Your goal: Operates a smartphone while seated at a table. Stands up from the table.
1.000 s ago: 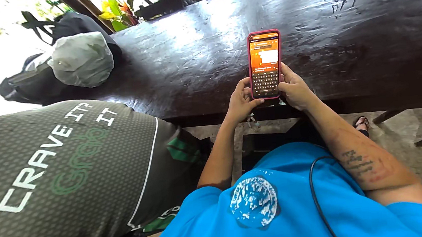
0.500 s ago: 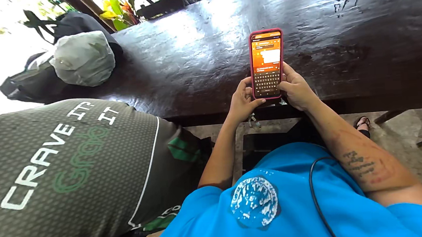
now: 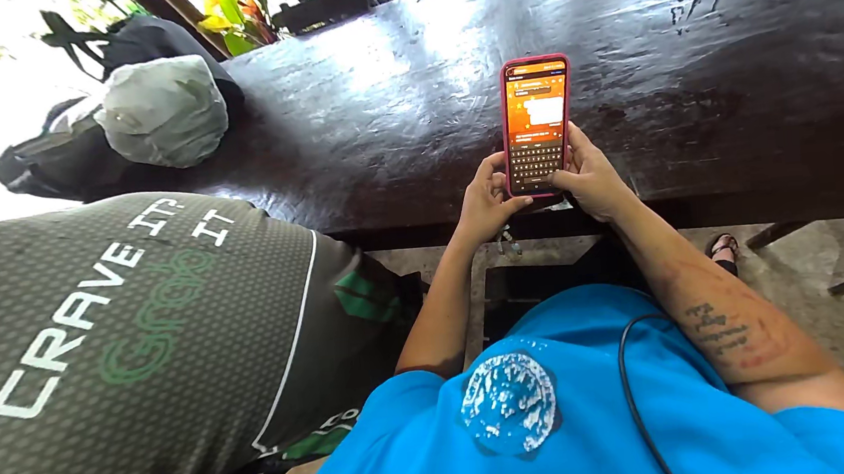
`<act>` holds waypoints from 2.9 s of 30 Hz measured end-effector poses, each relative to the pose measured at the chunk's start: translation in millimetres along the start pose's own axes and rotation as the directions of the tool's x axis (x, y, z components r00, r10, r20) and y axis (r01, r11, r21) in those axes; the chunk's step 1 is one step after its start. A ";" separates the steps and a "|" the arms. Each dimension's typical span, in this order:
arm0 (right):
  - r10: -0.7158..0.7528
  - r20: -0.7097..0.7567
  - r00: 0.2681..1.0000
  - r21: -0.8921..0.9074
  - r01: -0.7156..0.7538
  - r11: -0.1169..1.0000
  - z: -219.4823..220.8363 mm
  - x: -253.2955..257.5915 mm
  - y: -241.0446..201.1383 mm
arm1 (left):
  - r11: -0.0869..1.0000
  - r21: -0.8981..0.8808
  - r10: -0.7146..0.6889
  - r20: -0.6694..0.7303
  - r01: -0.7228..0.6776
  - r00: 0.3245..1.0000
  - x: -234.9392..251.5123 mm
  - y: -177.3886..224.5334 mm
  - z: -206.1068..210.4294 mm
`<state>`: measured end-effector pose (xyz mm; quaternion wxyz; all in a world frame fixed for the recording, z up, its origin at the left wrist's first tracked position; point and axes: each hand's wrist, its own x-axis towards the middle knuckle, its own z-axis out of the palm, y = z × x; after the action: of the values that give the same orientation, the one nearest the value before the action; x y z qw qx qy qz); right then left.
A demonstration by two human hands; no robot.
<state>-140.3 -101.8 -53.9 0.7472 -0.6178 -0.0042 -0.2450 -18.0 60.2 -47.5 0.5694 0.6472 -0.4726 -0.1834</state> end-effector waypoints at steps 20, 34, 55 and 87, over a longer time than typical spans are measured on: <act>0.002 -0.091 0.996 0.005 -0.001 1.000 3.4 0.7 -0.8 | 0.990 0.096 0.109 -0.010 -0.107 0.994 -1.1 -6.8 3.9; -0.031 -0.296 0.955 -0.452 -0.111 0.885 32.9 -3.6 -1.9 | 0.971 0.147 0.196 -0.036 -0.189 0.980 -4.7 -8.1 8.8; -0.049 -0.199 0.979 -0.287 -0.011 0.958 21.6 -3.0 0.7 | 0.983 0.097 0.162 -0.026 -0.158 0.987 -4.7 -7.5 7.5; -0.044 -0.137 0.990 -0.074 0.034 0.997 10.5 -4.5 -2.1 | 0.998 0.024 0.065 -0.006 -0.064 0.998 -2.2 -3.8 3.6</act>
<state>-142.0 -90.7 -50.9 0.7182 -0.6254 0.0444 -0.3018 -20.3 59.6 -52.6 0.5688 0.6389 -0.4935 -0.1571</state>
